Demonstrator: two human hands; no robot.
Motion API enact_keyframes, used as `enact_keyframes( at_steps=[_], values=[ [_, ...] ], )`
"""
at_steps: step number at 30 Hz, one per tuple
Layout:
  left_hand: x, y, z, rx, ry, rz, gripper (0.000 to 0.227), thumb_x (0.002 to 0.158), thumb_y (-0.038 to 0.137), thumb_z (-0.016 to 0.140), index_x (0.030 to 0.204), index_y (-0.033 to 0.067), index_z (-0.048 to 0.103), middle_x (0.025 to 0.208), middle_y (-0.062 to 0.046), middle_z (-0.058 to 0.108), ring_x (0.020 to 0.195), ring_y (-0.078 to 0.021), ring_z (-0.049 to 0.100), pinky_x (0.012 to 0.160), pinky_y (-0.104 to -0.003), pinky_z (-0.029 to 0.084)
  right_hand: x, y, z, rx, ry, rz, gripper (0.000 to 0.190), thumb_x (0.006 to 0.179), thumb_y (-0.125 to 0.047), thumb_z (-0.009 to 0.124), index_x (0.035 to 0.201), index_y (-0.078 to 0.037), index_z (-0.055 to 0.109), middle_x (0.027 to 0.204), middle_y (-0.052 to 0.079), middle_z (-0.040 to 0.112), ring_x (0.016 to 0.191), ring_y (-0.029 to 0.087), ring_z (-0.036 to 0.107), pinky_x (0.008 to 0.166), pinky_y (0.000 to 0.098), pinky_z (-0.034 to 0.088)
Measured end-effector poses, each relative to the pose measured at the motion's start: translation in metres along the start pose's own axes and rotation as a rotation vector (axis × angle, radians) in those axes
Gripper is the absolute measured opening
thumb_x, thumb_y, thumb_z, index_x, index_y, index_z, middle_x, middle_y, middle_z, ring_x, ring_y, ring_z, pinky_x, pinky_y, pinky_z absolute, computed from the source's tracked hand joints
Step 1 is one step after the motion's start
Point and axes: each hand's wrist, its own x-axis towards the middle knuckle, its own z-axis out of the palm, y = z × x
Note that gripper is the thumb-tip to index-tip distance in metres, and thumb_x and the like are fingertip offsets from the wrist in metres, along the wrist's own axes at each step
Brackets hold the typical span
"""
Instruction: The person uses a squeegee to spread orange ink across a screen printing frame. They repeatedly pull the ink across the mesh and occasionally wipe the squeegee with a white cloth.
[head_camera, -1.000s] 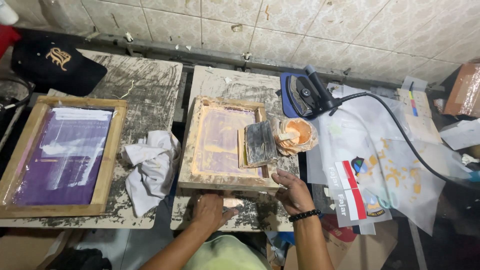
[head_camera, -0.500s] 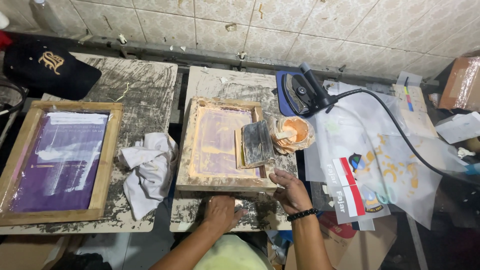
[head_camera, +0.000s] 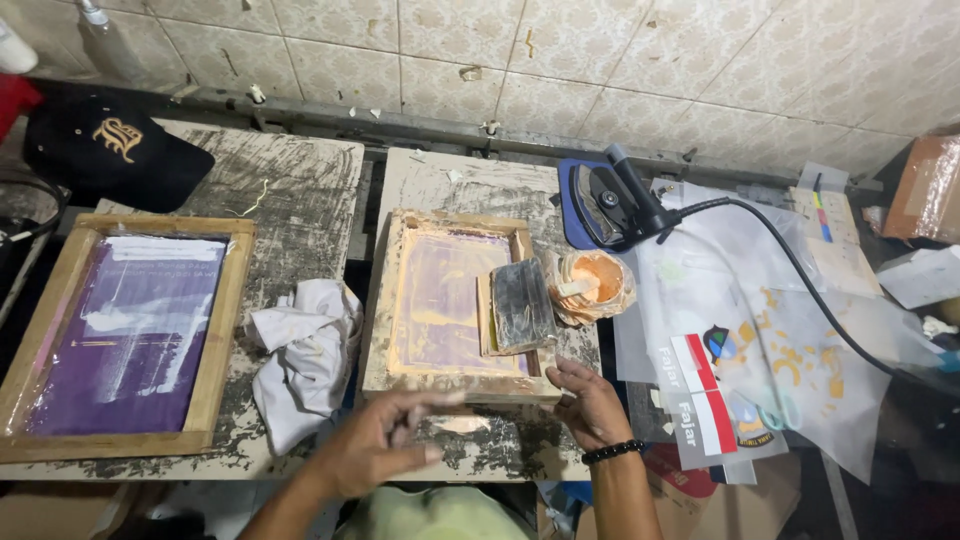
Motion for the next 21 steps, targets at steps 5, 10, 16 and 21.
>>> enact_keyframes(
  at_steps=[5, 10, 16, 21],
  values=[
    [0.080, -0.008, -0.051, 0.172, 0.209, -0.177, 0.060, 0.085, 0.006, 0.063, 0.141, 0.0282, 0.063, 0.134, -0.010, 0.054, 0.086, -0.0148, 0.058, 0.077, -0.032, 0.049, 0.008, 0.007, -0.002, 0.036, 0.009, 0.011, 0.053, 0.084, 0.003, 0.066, 0.137, -0.001, 0.062, 0.142, 0.019, 0.061, 0.126, 0.039, 0.050, 0.099, 0.0499, 0.044],
    [0.157, -0.041, -0.076, 0.101, 0.212, -0.190, 0.051, 0.087, 0.002, 0.060, 0.130, 0.0258, 0.072, 0.161, -0.008, 0.041, 0.154, -0.0255, 0.031, 0.121, -0.047, 0.030, 0.019, 0.008, -0.005, 0.046, 0.045, 0.010, 0.054, 0.081, -0.002, 0.072, 0.135, 0.000, 0.065, 0.134, 0.017, 0.065, 0.118, 0.035, 0.054, 0.085, 0.0455, 0.043],
    [0.192, -0.035, -0.087, 0.913, 0.228, -0.013, 0.074, 0.081, 0.003, 0.049, 0.151, 0.0283, 0.051, 0.165, -0.026, 0.023, 0.161, -0.0310, -0.003, 0.124, -0.062, 0.001, 0.018, 0.009, -0.004, 0.055, 0.035, 0.021, 0.055, 0.084, 0.000, 0.070, 0.138, -0.001, 0.064, 0.139, 0.018, 0.064, 0.118, 0.032, 0.056, 0.093, 0.0479, 0.044],
    [0.224, -0.014, -0.084, 1.350, -0.177, -0.339, 0.094, 0.085, -0.018, 0.043, 0.159, 0.0382, 0.033, 0.175, -0.008, -0.009, 0.157, -0.0330, -0.028, 0.124, -0.063, -0.016, 0.020, 0.009, -0.006, 0.089, 0.038, 0.029, 0.049, 0.085, 0.003, 0.069, 0.134, 0.000, 0.066, 0.132, 0.017, 0.066, 0.117, 0.030, 0.059, 0.086, 0.0478, 0.050]
  ],
)
